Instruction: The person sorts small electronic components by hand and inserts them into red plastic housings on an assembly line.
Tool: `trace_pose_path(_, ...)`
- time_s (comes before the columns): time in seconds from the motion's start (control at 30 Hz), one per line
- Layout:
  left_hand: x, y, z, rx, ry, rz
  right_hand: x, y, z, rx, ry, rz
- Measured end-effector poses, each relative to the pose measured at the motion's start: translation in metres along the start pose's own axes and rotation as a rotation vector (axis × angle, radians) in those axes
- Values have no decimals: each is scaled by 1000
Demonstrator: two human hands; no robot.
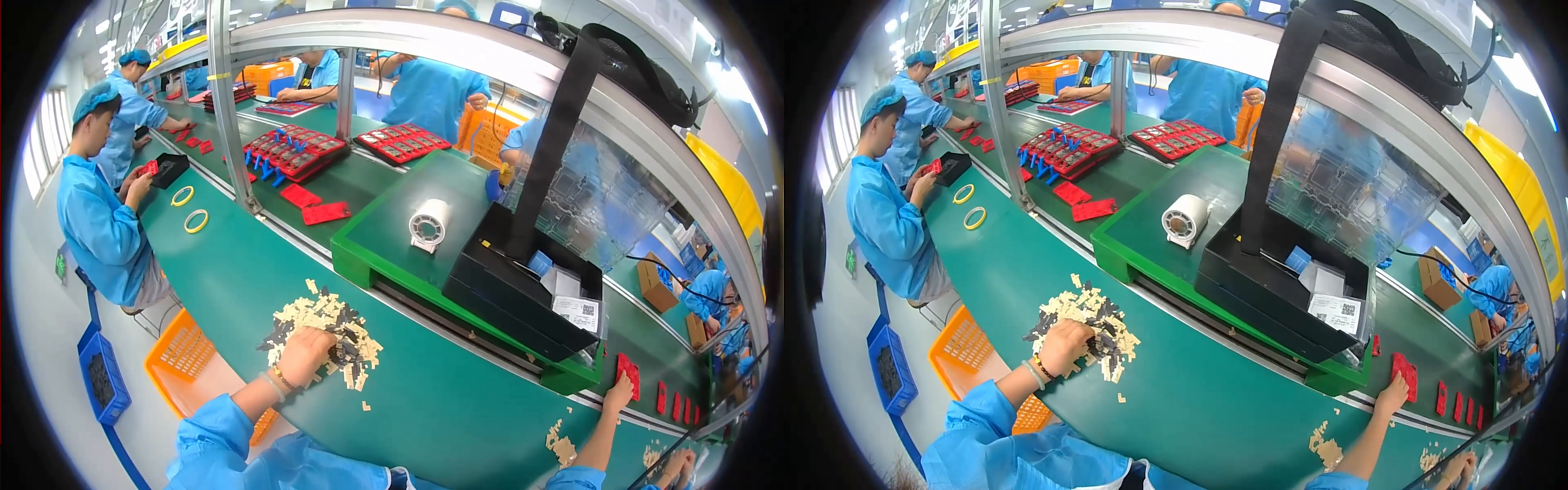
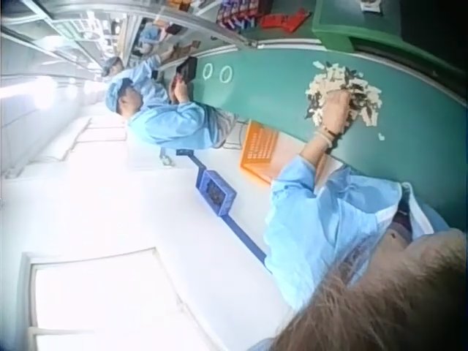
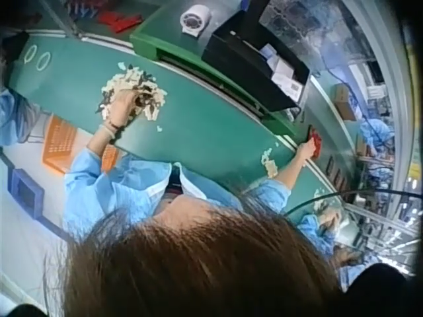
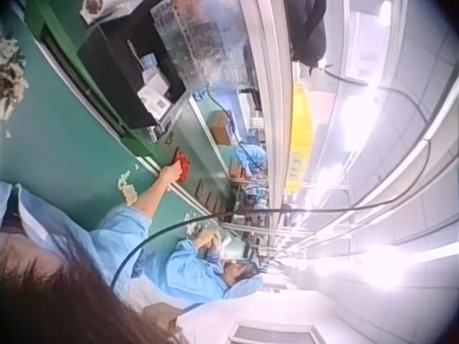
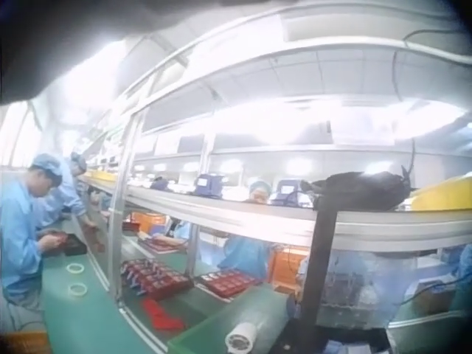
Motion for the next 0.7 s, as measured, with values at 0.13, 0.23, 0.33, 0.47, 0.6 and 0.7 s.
trace_pose_path(0.13, 4, 0, -5, 59, 81, 59, 26, 11, -4, -8, 180, 77)
trace_pose_path(0.23, 11, -9, -13, 290, 299, 210, 25, 26, 14, 12, 145, 90)
trace_pose_path(0.33, 1, -12, -34, 594, 818, 173, 87, 66, -15, 66, -66, 292)
trace_pose_path(0.47, -14, -28, -26, 758, 1271, 99, 216, 187, -96, 188, -526, 547)
trace_pose_path(0.6, -31, -55, 8, 692, 1467, -39, 220, 296, -200, 723, 14, -387)
trace_pose_path(0.7, -36, -78, 42, 601, 1481, -53, 255, 329, -285, 1120, -627, -196)
Point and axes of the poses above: each hand's wrist, its own y-axis away from the middle knuckle, its own x-axis out of the back of the hand, z = x × y, the point moved 5 cm from there along -y, towards the middle knuckle, and after that the axes turned 5 degrees about -x, right-handed, at the moved point
